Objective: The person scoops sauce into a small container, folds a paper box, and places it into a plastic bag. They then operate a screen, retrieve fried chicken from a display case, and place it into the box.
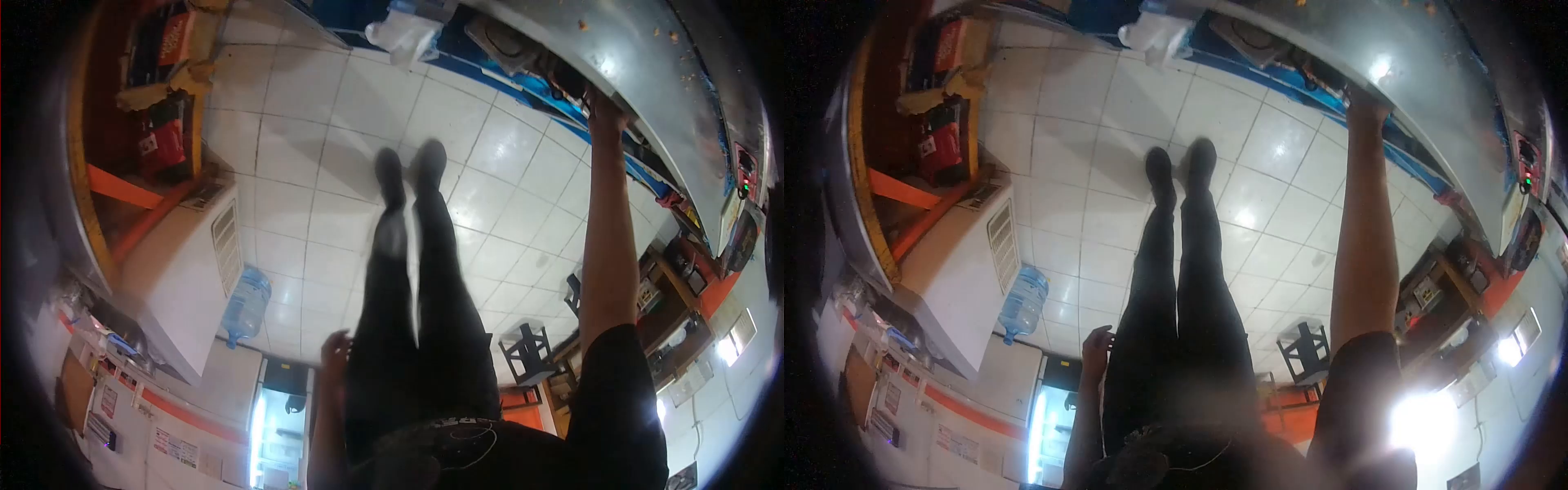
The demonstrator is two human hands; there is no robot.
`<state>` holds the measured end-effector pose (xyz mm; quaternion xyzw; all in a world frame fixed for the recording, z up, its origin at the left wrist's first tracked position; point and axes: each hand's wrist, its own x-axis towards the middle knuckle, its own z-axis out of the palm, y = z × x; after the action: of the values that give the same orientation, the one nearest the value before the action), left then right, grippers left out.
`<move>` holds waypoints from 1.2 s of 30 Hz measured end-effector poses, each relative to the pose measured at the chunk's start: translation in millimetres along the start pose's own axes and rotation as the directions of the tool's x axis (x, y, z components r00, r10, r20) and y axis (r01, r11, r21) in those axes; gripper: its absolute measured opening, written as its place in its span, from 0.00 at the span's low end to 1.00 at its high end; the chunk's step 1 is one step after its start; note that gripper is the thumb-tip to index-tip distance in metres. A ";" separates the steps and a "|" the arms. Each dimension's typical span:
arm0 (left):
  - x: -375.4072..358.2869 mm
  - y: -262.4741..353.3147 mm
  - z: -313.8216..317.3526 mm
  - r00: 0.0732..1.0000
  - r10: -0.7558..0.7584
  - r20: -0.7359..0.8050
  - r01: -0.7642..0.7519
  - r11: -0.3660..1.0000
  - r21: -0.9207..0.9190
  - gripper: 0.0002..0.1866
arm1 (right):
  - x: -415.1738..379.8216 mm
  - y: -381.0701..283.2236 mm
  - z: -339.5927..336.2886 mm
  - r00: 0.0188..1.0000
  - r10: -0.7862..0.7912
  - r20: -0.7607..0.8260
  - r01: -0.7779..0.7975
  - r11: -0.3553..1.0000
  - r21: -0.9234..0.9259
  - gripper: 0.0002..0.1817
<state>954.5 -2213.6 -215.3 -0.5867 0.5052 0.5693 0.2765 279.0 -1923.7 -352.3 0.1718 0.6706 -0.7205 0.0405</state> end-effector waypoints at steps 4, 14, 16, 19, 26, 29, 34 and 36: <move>4.6 -21.0 -14.0 0.998 0.068 0.016 -0.069 0.996 0.049 0.14 | -38.0 11.5 -64.1 0.818 -0.298 0.492 0.529 0.054 -0.847 0.18; -32.2 210.5 7.0 0.837 0.543 0.062 -0.529 0.776 0.342 0.11 | -209.0 -76.0 -64.0 0.961 0.221 0.165 -0.253 0.944 0.213 0.32; -66.8 331.0 60.4 0.433 0.867 0.247 -0.867 0.325 0.378 0.10 | -220.3 -94.5 -89.3 0.946 0.195 0.258 -0.308 0.787 0.535 0.28; -152.6 500.9 158.4 -0.245 0.866 0.435 -0.894 -0.375 0.244 0.15 | -245.2 -164.1 -79.9 0.983 0.111 0.143 -0.181 0.608 0.773 0.20; -214.5 692.3 350.9 -0.781 0.544 0.307 -0.457 -0.833 0.313 0.36 | -267.1 -333.9 -99.6 0.990 0.008 -0.141 0.106 0.617 0.780 0.12; -177.1 732.6 367.1 -0.817 0.470 0.335 -0.229 -0.797 0.559 0.40 | -269.4 -393.2 -134.3 0.983 -0.081 -0.166 0.180 0.630 0.755 0.13; -149.2 750.2 353.9 -0.846 0.474 0.245 -0.077 -0.563 0.823 0.40 | -260.1 -451.6 -197.6 0.949 -0.278 -0.147 0.296 0.628 0.720 0.09; -149.9 757.6 336.6 -0.880 0.437 0.186 -0.074 -0.513 0.855 0.39 | -258.9 -468.7 -227.9 0.940 -0.320 -0.116 0.302 0.625 0.720 0.08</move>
<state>159.9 -2124.1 49.8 0.1258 0.8136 -0.0530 -0.5652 430.6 -1699.2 162.8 0.0469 0.3476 -0.9247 -0.1483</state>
